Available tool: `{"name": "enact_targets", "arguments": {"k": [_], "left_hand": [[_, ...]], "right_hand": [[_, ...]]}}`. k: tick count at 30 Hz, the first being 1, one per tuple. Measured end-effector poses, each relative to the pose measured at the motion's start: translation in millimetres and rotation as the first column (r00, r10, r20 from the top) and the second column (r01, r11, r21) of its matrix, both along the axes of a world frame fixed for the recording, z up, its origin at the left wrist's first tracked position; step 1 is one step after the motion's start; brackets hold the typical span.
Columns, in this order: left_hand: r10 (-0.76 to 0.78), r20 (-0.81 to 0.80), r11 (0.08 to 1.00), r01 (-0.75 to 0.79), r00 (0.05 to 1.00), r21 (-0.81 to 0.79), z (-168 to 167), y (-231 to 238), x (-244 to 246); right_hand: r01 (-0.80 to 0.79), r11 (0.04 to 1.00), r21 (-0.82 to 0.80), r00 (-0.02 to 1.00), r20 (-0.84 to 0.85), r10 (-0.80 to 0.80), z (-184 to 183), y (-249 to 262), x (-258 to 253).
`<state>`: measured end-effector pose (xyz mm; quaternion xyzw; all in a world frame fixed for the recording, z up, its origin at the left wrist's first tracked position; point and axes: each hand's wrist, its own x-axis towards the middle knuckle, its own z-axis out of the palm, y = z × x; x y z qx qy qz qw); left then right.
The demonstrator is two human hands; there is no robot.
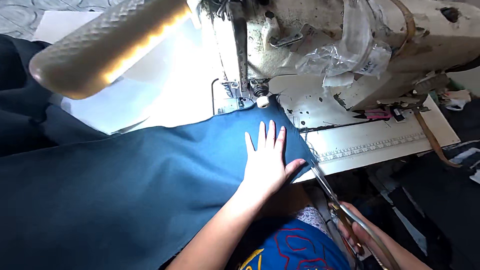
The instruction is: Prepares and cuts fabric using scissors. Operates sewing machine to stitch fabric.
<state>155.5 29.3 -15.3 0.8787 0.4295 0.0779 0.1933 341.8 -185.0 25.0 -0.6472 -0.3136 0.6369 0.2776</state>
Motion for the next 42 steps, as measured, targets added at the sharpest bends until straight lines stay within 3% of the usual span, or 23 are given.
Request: {"name": "enact_targets", "arguments": {"k": [6, 16, 26, 33, 42], "left_hand": [[-0.009, 0.007, 1.0, 0.009, 1.0, 0.008, 0.1, -3.7, -2.5], [-0.009, 0.006, 1.0, 0.009, 1.0, 0.015, -0.4, -3.1, -2.3], [-0.038, 0.04, 0.999, 0.036, 0.998, 0.034, 0.7, -21.5, -4.9], [-0.041, 0.028, 0.999, 0.041, 0.999, 0.015, 2.5, -21.1, -5.1], [-0.036, 0.037, 0.999, 0.035, 0.999, 0.018, 1.9, -21.1, -5.5]], "right_hand": [[0.07, 0.997, 0.041, 0.997, -0.033, -0.069, -15.0, 20.8, -5.4], [0.127, 0.988, 0.085, 0.971, 0.191, -0.142, -7.2, 8.4, -14.7], [0.046, 0.992, 0.113, 0.998, 0.033, -0.05, -20.2, 25.0, -12.3], [0.143, 0.987, 0.067, 0.984, -0.117, -0.135, -30.4, 15.6, -7.1], [0.144, 0.985, 0.096, 0.982, 0.11, -0.155, -15.4, 16.3, -20.4]]}}
